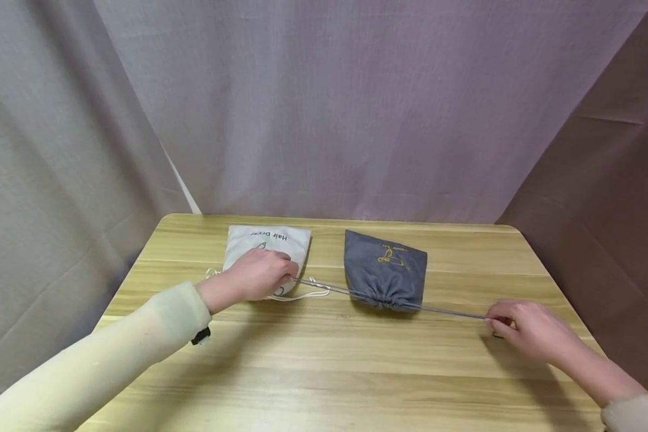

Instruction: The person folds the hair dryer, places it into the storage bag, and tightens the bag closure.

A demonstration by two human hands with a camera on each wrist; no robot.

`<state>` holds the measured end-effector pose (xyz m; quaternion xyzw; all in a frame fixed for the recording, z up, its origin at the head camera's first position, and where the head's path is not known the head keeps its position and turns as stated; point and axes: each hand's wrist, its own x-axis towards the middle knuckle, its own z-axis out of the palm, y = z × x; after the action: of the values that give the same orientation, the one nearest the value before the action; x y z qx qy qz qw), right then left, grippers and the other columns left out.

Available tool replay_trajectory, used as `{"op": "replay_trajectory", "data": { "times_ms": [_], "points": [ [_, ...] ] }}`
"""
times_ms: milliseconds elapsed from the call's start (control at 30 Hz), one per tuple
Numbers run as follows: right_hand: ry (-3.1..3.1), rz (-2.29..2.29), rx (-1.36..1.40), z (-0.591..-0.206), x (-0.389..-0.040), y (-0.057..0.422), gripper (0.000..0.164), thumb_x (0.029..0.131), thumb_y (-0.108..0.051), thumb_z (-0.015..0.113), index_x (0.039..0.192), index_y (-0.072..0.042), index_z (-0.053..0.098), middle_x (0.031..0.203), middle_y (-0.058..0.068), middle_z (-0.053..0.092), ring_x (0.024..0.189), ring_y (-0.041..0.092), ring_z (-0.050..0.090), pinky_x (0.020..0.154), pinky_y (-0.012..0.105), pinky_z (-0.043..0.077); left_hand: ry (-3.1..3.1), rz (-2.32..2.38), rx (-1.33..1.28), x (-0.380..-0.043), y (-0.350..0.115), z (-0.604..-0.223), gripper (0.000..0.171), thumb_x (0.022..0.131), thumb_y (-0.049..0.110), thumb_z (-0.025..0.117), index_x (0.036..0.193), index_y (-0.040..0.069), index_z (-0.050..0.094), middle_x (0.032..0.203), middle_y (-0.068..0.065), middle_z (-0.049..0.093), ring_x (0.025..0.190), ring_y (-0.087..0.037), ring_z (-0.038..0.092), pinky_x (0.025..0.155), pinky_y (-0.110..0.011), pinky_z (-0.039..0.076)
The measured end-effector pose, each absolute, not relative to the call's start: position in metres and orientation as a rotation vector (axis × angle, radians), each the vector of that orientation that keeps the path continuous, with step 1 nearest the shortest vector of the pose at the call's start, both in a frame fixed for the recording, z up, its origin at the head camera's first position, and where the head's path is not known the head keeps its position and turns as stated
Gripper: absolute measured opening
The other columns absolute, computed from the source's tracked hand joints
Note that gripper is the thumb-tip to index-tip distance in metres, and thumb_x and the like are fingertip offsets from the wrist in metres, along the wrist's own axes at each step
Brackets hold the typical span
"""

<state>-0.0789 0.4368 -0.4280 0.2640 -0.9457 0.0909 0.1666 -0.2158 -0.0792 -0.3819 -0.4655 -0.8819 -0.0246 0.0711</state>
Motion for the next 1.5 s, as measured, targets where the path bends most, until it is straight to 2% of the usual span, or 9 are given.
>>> {"op": "replay_trajectory", "data": {
  "times_ms": [67,167,367,467,767,967,1067,1300,1500],
  "points": [
    [-2.697,0.263,0.735,-0.429,-0.079,0.441,0.030,0.078,-0.001,0.088,0.085,-0.026,0.072,0.080,-0.028,0.058,0.070,-0.013,0.044,0.050,0.015,0.033,-2.653,-0.066,-1.395,-0.218,-0.084,-0.381,0.029,0.098,0.008,0.068,0.074,0.020,0.057,0.074,0.005,0.059,0.065,-0.015,0.058,0.056,-0.037,0.052],
    [-2.725,0.230,0.697,-0.429,-0.082,0.446,0.027,0.080,-0.003,0.088,0.085,-0.025,0.072,0.079,-0.027,0.058,0.068,-0.013,0.042,0.049,0.018,0.034,-2.634,-0.072,-1.392,-0.219,-0.089,-0.382,0.030,0.099,0.009,0.068,0.074,0.020,0.057,0.072,0.005,0.056,0.063,-0.015,0.056,0.056,-0.037,0.051],
    [-2.812,0.145,0.601,-0.424,-0.092,0.447,0.020,0.080,-0.004,0.088,0.090,-0.018,0.078,0.081,-0.015,0.069,0.070,-0.011,0.053,0.051,0.024,0.046,-2.597,-0.151,-1.406,-0.219,-0.088,-0.388,0.030,0.095,0.007,0.069,0.072,0.020,0.057,0.069,0.007,0.053,0.063,-0.014,0.053,0.055,-0.035,0.049],
    [-2.821,0.128,0.564,-0.422,-0.097,0.448,0.018,0.081,-0.004,0.088,0.090,-0.017,0.079,0.081,-0.012,0.071,0.070,-0.009,0.056,0.052,0.025,0.047,-2.588,-0.173,-1.421,-0.217,-0.084,-0.391,0.029,0.094,0.008,0.072,0.072,0.022,0.058,0.071,0.009,0.056,0.065,-0.012,0.055,0.056,-0.034,0.049],
    [-2.803,0.206,0.581,-0.426,-0.108,0.430,0.011,0.086,-0.007,0.086,0.088,-0.016,0.079,0.079,-0.020,0.065,0.069,-0.011,0.050,0.054,0.025,0.046,-2.593,-0.200,-1.413,-0.210,-0.070,-0.406,0.032,0.093,0.006,0.071,0.070,0.021,0.053,0.071,0.007,0.053,0.062,-0.012,0.053,0.053,-0.032,0.046],
    [-2.772,0.369,0.611,-0.426,-0.111,0.407,0.017,0.087,-0.005,0.085,0.088,-0.021,0.077,0.077,-0.025,0.063,0.068,-0.010,0.049,0.054,0.022,0.044,-2.587,-0.245,-1.444,-0.204,-0.054,-0.412,0.026,0.094,0.006,0.073,0.076,0.019,0.060,0.073,0.006,0.061,0.066,-0.013,0.060,0.058,-0.032,0.052],
    [-2.792,0.443,0.607,-0.426,-0.115,0.398,0.016,0.089,-0.007,0.084,0.089,-0.022,0.078,0.078,-0.024,0.065,0.068,-0.010,0.052,0.055,0.022,0.047,-2.594,-0.232,-1.452,-0.203,-0.043,-0.415,0.022,0.096,0.009,0.074,0.079,0.019,0.064,0.076,0.006,0.065,0.069,-0.012,0.063,0.060,-0.030,0.053],
    [-2.845,0.486,0.637,-0.433,-0.128,0.384,0.011,0.090,-0.008,0.083,0.094,-0.018,0.080,0.082,-0.020,0.071,0.071,-0.009,0.058,0.059,0.025,0.054,-2.633,-0.188,-1.476,-0.205,-0.017,-0.428,0.019,0.102,0.011,0.067,0.086,0.018,0.070,0.084,0.004,0.070,0.076,-0.012,0.068,0.066,-0.027,0.056],
    [-2.866,0.548,0.678,-0.436,-0.132,0.376,0.009,0.090,-0.009,0.083,0.099,-0.011,0.081,0.086,-0.014,0.076,0.075,-0.008,0.064,0.063,0.026,0.059,-2.722,-0.131,-1.416,-0.208,0.000,-0.434,0.011,0.105,0.023,0.068,0.100,0.016,0.075,0.097,0.001,0.075,0.087,-0.016,0.073,0.074,-0.031,0.062]
  ]
}}
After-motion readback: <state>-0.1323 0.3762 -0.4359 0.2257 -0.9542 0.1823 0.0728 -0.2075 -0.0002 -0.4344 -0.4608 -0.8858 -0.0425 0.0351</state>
